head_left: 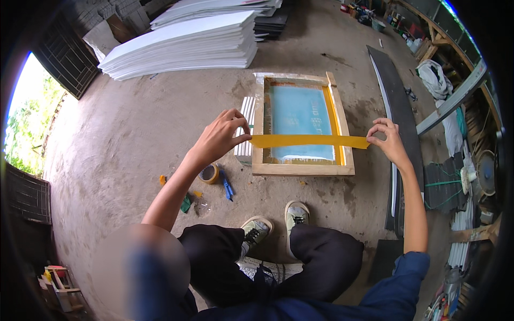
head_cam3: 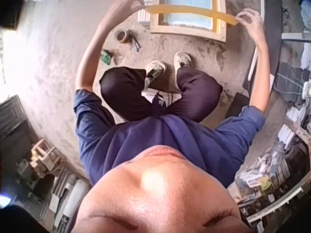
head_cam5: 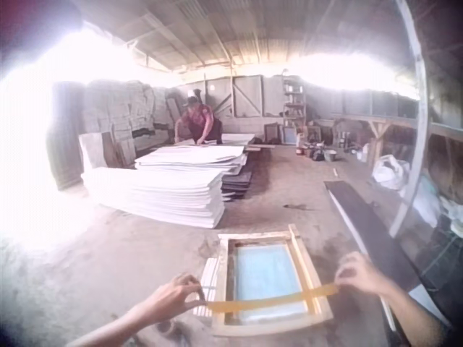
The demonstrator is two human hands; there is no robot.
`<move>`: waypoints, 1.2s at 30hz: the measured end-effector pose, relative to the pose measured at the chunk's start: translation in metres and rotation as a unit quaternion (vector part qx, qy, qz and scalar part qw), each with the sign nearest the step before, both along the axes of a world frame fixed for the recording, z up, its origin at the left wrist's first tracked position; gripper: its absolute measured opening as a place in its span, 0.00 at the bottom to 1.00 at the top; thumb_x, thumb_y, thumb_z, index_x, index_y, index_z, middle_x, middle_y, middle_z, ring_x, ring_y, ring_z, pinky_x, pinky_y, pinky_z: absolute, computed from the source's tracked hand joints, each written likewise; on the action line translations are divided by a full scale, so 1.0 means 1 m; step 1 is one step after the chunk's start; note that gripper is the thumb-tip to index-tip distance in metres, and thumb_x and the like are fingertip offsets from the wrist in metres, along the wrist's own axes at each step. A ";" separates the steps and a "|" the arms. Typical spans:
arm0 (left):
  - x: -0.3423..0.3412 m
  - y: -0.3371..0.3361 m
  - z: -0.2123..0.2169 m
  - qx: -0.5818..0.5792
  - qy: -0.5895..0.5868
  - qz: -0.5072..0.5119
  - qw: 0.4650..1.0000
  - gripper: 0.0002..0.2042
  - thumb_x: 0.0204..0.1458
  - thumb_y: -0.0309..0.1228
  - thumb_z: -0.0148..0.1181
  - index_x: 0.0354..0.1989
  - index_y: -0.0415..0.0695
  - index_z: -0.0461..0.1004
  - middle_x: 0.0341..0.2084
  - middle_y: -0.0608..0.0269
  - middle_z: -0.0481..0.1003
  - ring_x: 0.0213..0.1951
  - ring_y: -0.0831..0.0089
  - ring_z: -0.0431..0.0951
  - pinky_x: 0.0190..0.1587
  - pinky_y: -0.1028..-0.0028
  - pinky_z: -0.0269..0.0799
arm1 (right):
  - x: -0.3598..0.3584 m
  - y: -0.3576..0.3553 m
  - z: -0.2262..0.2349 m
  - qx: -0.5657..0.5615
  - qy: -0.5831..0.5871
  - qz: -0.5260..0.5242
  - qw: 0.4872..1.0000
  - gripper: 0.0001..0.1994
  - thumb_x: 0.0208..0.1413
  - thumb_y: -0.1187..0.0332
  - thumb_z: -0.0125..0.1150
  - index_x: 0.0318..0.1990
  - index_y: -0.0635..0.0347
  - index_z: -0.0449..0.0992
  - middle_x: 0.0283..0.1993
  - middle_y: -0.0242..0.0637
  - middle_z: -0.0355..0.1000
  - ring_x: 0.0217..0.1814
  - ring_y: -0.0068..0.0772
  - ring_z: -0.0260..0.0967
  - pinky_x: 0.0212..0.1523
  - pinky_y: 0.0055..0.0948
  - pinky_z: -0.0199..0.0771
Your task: The person sits on the floor and applies yellow tape to the edges of a wooden screen printing frame. They use a utility knife to cut the tape and a green cloth to wipe the frame surface. The person handles multiple frames, moving them aside and retrieving new ones from a nearby stack.
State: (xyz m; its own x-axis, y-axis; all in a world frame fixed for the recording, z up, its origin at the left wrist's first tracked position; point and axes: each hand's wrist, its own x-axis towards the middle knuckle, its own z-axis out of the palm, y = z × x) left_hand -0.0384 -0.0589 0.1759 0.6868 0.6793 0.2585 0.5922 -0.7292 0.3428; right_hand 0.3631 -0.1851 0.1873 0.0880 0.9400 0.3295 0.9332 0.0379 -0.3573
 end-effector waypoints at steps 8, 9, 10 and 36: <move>0.030 0.037 -0.037 -0.255 0.049 0.030 0.965 0.07 0.49 0.32 0.60 0.32 0.42 0.77 0.26 0.61 0.78 0.30 0.73 0.77 0.36 0.72 0.72 | 0.035 0.021 -0.034 -0.227 0.225 -0.038 0.947 0.05 0.46 0.70 0.62 0.29 0.61 0.76 0.33 0.31 0.68 0.38 0.23 0.62 0.43 0.25 0.61; 0.031 0.038 -0.040 -0.295 0.079 0.055 0.950 0.07 0.49 0.32 0.60 0.32 0.43 0.78 0.25 0.61 0.78 0.29 0.74 0.77 0.35 0.74 0.72 | 0.034 0.025 -0.042 -0.253 0.229 -0.033 0.939 0.04 0.47 0.72 0.62 0.29 0.62 0.75 0.31 0.30 0.67 0.37 0.21 0.64 0.41 0.22 0.62; 0.024 0.042 -0.059 -0.325 0.052 0.030 0.944 0.07 0.48 0.33 0.61 0.32 0.44 0.79 0.25 0.61 0.79 0.28 0.77 0.77 0.32 0.76 0.71 | 0.033 0.027 -0.051 -0.283 0.237 -0.007 0.929 0.04 0.46 0.73 0.62 0.28 0.63 0.75 0.29 0.30 0.68 0.34 0.20 0.64 0.39 0.21 0.63; 0.072 0.033 -0.156 -0.161 0.179 0.031 0.970 0.03 0.41 0.25 0.59 0.25 0.40 0.75 0.24 0.63 0.73 0.35 0.67 0.71 0.37 0.67 0.70 | 0.009 0.050 -0.171 -0.241 -0.078 -0.010 0.967 0.04 0.41 0.72 0.65 0.24 0.61 0.76 0.27 0.35 0.73 0.41 0.34 0.60 0.49 0.39 0.53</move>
State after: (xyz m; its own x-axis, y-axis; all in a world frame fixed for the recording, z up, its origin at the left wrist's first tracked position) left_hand 0.0336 -0.0261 0.0202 0.6491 0.7274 -0.2229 0.7545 -0.5779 0.3112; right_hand 0.3724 -0.1349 0.0165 0.0924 0.9864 -0.1357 0.9759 -0.1167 -0.1842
